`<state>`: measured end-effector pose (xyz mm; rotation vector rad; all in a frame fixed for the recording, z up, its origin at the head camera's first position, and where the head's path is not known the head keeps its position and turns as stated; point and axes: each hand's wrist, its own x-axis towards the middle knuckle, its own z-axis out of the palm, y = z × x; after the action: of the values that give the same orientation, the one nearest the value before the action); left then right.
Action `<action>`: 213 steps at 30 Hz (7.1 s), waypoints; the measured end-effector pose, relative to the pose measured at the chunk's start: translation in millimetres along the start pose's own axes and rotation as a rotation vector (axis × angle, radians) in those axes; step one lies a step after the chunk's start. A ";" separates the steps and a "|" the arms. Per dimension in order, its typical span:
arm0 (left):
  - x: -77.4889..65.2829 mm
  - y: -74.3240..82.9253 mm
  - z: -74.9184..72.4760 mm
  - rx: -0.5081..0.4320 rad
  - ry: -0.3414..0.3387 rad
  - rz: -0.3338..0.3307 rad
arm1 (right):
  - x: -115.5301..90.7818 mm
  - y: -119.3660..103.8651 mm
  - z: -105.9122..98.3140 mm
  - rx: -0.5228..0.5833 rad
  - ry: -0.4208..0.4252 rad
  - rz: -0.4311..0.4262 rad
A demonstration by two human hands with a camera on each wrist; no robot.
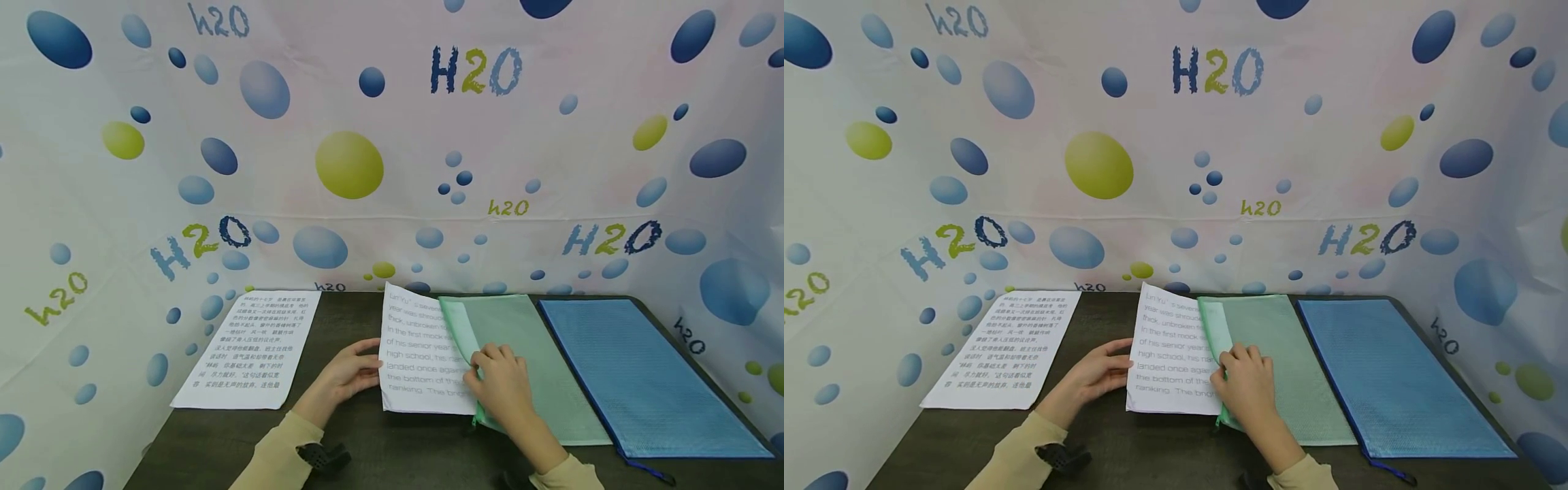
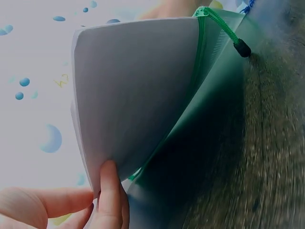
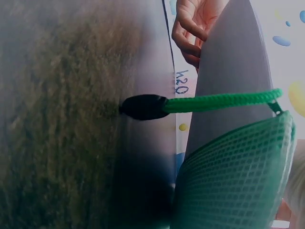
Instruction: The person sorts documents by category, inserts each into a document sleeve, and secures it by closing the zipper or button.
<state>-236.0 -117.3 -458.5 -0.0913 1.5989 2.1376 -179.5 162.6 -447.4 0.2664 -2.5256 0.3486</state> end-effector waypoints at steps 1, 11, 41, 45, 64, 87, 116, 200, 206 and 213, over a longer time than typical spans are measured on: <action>0.7 -0.6 1.5 0.001 -0.001 0.001 | -0.1 0.4 0.6 -0.002 0.008 -0.008; 10.7 -5.6 17.3 -0.008 -0.012 -0.010 | -1.0 1.6 5.7 -0.013 0.029 -0.034; 32.6 -18.7 67.4 -0.035 0.009 -0.013 | -2.4 0.4 10.3 -0.009 0.167 -0.122; 35.6 -21.3 72.4 -0.040 0.012 -0.014 | -1.9 0.2 10.0 -0.009 0.175 -0.126; 46.5 -34.9 92.7 -0.016 0.023 0.011 | -1.8 -0.5 5.6 0.004 0.083 -0.070; 54.9 -36.4 101.7 0.211 0.043 0.094 | -2.8 0.9 7.2 0.005 0.124 -0.129; 58.3 -39.7 123.7 0.412 0.098 0.194 | -0.9 5.0 10.4 0.013 0.194 -0.242; 0.6 -42.3 99.3 0.251 -0.689 -0.344 | -16.6 23.5 -18.5 0.554 -0.205 0.218; 1.6 -40.9 101.9 0.277 -0.660 -0.305 | -21.0 37.9 -37.0 0.976 -0.400 0.454; 2.7 -36.8 105.0 0.395 -0.601 -0.208 | -28.0 66.6 -52.5 1.677 -0.730 0.427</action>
<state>-200.5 -11.8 -458.5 0.4494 1.5174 1.4634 -147.2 244.6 -433.6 0.4851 -2.1067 2.8693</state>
